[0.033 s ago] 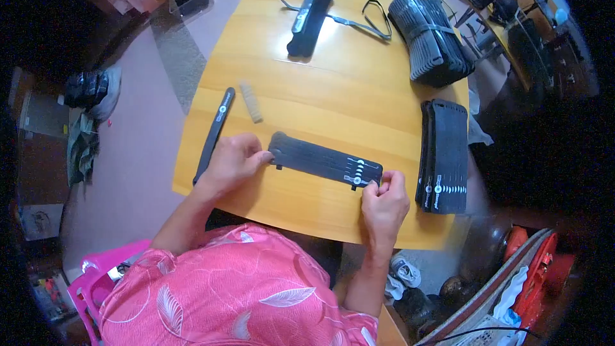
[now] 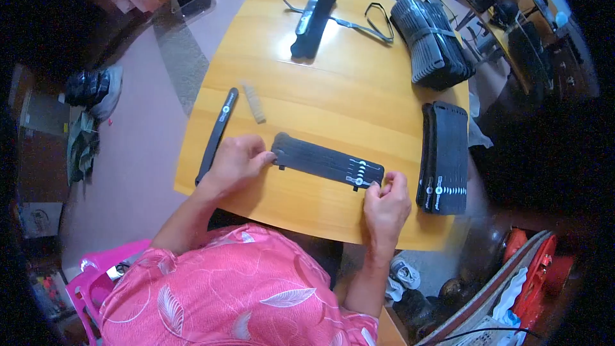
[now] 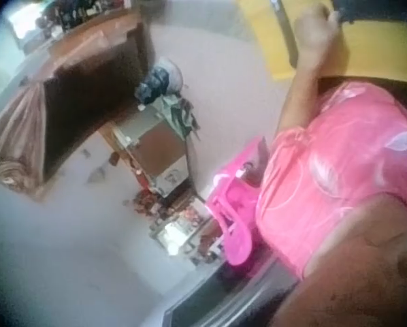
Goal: Stacking and aligning black textile strips or labels on a wooden table.
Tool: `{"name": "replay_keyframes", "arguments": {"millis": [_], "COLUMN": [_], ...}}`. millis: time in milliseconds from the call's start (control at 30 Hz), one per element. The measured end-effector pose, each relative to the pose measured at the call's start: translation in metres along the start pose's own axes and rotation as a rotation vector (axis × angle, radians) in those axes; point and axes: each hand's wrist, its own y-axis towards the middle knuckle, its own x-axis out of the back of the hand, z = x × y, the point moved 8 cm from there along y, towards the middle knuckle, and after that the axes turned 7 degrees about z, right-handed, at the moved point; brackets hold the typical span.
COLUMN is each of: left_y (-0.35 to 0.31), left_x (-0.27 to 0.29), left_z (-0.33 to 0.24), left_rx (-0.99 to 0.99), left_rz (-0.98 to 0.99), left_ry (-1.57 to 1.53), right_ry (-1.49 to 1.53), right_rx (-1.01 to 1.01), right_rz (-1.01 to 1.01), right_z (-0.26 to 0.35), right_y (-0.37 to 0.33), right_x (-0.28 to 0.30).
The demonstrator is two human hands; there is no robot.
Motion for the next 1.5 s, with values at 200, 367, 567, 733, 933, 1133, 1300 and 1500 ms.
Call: {"name": "replay_keyframes", "arguments": {"millis": [200,367,567,733,933,1133,1300,1500], "left_y": [-0.02,-0.002,0.01,-0.019,-0.029,-0.043,-0.057,-0.055], "left_x": [0.037,0.068,0.058,0.052,0.049,0.041,0.035,0.027], "left_z": [0.009,0.03,0.072,0.04,0.033,0.029,0.025,0.04], "left_rx": [-0.146,-0.132,0.014,-0.281,-0.301,-0.32,-0.176,-0.119], "left_rz": [-0.178,-0.469,-0.342,-0.441,-0.49,-0.469,-0.186,-0.161], "left_ry": [-0.332,0.195,0.135,0.027,0.053,0.005,-0.063,-0.627], "right_ry": [0.07,-0.012,-0.157,-0.076,0.383,-0.008,-0.066,0.293], "right_rx": [0.307,0.291,0.366,0.311,0.511,0.683,0.687,0.715], "right_rz": [-0.091,0.177,0.076,0.228,0.392,0.307,0.236,0.307], "right_z": [0.051,0.082,0.089,0.099,0.165,0.188,0.198,0.189], "right_y": [-0.012,-0.011,-0.015,-0.015,-0.053,-0.064,-0.083,-0.081], "right_x": [0.008,-0.046,-0.046,-0.044,-0.068,-0.129,-0.128,-0.118]}}
